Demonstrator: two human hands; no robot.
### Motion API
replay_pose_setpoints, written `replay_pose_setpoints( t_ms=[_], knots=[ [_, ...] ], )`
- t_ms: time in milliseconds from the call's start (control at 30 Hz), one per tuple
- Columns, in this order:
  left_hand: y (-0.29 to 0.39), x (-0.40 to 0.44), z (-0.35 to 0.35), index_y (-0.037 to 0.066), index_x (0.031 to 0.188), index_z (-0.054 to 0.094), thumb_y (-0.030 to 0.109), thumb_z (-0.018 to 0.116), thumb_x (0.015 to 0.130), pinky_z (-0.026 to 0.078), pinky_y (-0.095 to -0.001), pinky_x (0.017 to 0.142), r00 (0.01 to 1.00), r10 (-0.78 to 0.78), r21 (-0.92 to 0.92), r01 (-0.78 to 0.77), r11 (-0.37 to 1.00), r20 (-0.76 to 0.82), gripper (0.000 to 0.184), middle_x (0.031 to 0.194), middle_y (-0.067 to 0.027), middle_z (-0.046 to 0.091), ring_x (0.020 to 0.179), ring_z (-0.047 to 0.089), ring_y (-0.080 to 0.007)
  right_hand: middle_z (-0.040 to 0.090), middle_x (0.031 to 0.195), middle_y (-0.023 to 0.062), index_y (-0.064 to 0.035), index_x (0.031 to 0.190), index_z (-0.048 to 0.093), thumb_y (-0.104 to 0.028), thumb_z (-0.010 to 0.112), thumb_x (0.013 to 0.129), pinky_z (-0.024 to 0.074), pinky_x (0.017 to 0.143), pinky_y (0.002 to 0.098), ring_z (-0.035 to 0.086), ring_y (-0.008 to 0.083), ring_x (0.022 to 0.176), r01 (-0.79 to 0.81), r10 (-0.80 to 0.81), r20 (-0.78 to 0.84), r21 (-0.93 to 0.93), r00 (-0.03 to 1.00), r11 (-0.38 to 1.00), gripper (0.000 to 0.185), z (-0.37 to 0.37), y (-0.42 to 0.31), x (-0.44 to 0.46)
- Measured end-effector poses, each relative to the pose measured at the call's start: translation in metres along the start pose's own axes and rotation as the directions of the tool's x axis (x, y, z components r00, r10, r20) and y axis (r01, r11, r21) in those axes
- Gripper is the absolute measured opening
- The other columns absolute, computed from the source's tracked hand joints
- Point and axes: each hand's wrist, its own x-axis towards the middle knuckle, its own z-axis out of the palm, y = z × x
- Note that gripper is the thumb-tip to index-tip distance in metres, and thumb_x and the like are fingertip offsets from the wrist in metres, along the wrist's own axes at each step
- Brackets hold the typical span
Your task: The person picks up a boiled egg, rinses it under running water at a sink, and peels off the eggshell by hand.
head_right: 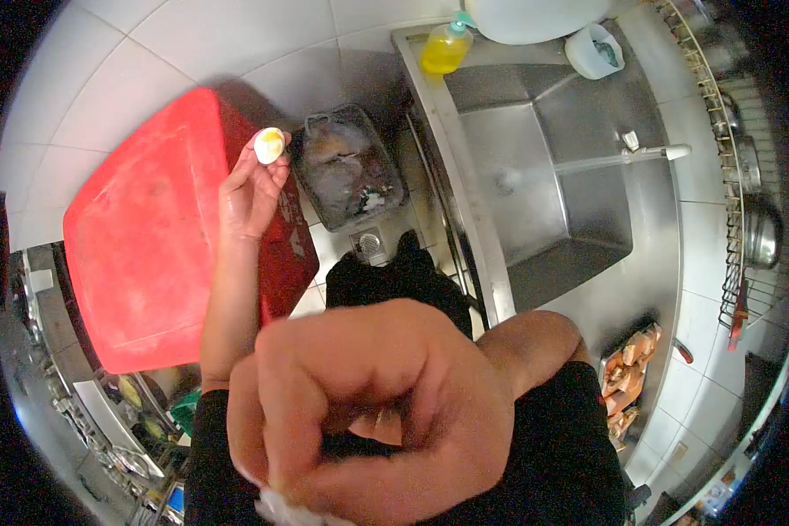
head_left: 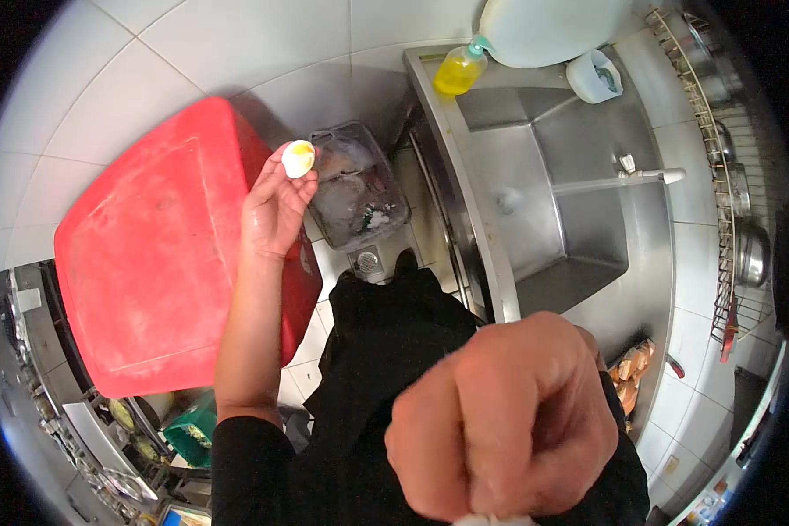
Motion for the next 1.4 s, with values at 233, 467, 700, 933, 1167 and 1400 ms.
replay_pose_setpoints(
  t_ms=[233, 467, 700, 933, 1167, 1400],
  knots=[
    [0.001, 0.0, -0.002, 0.0, 0.127, 0.046, 0.014, 0.053, 0.094, 0.053, -0.0312, 0.083, 0.999, -0.002, -0.001, 0.002, 1.0, 0.039, 0.037, 0.122, -0.0208, 0.055, 0.092, 0.059, -0.023, 0.057, 0.086, 0.0189, -0.0036, 0.087, 0.046, -0.009, 0.049, 0.095, 0.0448, 0.053, 0.0299, 0.052, 0.0192, 0.058, -0.174, 0.117, -0.376, -0.12, 0.919, 0.978, 0.01, -0.03, -0.01, 0.021],
    [0.001, 0.0, -0.004, 0.001, 0.127, 0.046, 0.015, 0.051, 0.096, 0.054, -0.0331, 0.081, 0.999, 0.0, -0.03, 0.001, 1.0, 0.037, 0.034, 0.122, -0.0223, 0.056, 0.091, 0.062, -0.0239, 0.058, 0.087, 0.0194, -0.0012, 0.088, 0.05, -0.002, 0.059, 0.088, 0.0432, 0.055, 0.0307, 0.053, 0.0202, 0.06, -0.16, 0.114, -0.234, -0.186, 0.965, 0.97, 0.01, -0.011, -0.008, 0.008],
    [0.001, 0.001, 0.0, 0.002, 0.126, 0.047, 0.015, 0.051, 0.096, 0.053, -0.0335, 0.081, 1.0, -0.005, -0.028, 0.006, 1.0, 0.02, 0.033, 0.122, -0.0217, 0.057, 0.09, 0.062, -0.0234, 0.062, 0.08, 0.0209, 0.0086, 0.083, 0.06, 0.011, 0.065, 0.078, 0.0428, 0.046, 0.024, 0.057, 0.0152, 0.055, 0.169, -0.155, 0.124, -0.108, 0.98, 0.98, 0.008, 0.021, 0.01, -0.001],
    [0.0, 0.0, -0.003, 0.0, 0.129, 0.045, 0.015, 0.05, 0.096, 0.052, -0.0318, 0.084, 1.0, -0.002, -0.003, 0.002, 1.0, 0.03, 0.037, 0.123, -0.0212, 0.054, 0.094, 0.058, -0.0237, 0.061, 0.079, 0.0244, 0.0087, 0.086, 0.06, 0.008, 0.063, 0.081, 0.0431, 0.049, 0.0301, 0.058, 0.0248, 0.057, -0.051, 0.073, 0.192, -0.12, 0.979, 0.991, 0.006, 0.01, -0.012, 0.009],
    [0.0, 0.001, -0.002, 0.002, 0.126, 0.047, 0.014, 0.05, 0.096, 0.053, -0.034, 0.082, 0.999, -0.011, -0.035, 0.013, 0.999, 0.041, 0.033, 0.121, -0.0212, 0.058, 0.092, 0.063, -0.0244, 0.06, 0.088, 0.0173, 0.0026, 0.09, 0.057, 0.005, 0.061, 0.085, 0.0447, 0.058, 0.0266, 0.056, 0.0172, 0.066, 0.107, -0.114, 0.01, -0.415, 0.993, 0.904, 0.007, -0.015, -0.008, 0.0],
    [-0.001, 0.001, -0.008, 0.001, 0.128, 0.047, 0.015, 0.053, 0.094, 0.053, -0.0339, 0.082, 0.998, -0.006, -0.026, 0.008, 1.0, 0.06, 0.037, 0.125, -0.0221, 0.054, 0.094, 0.061, -0.026, 0.062, 0.1, 0.0158, -0.0003, 0.093, 0.062, -0.005, 0.062, 0.083, 0.0485, 0.073, 0.0307, 0.061, 0.0234, 0.081, -0.078, -0.425, 0.046, -0.96, 0.904, -0.27, 0.011, -0.276, 0.018, 0.019]
  ],
)
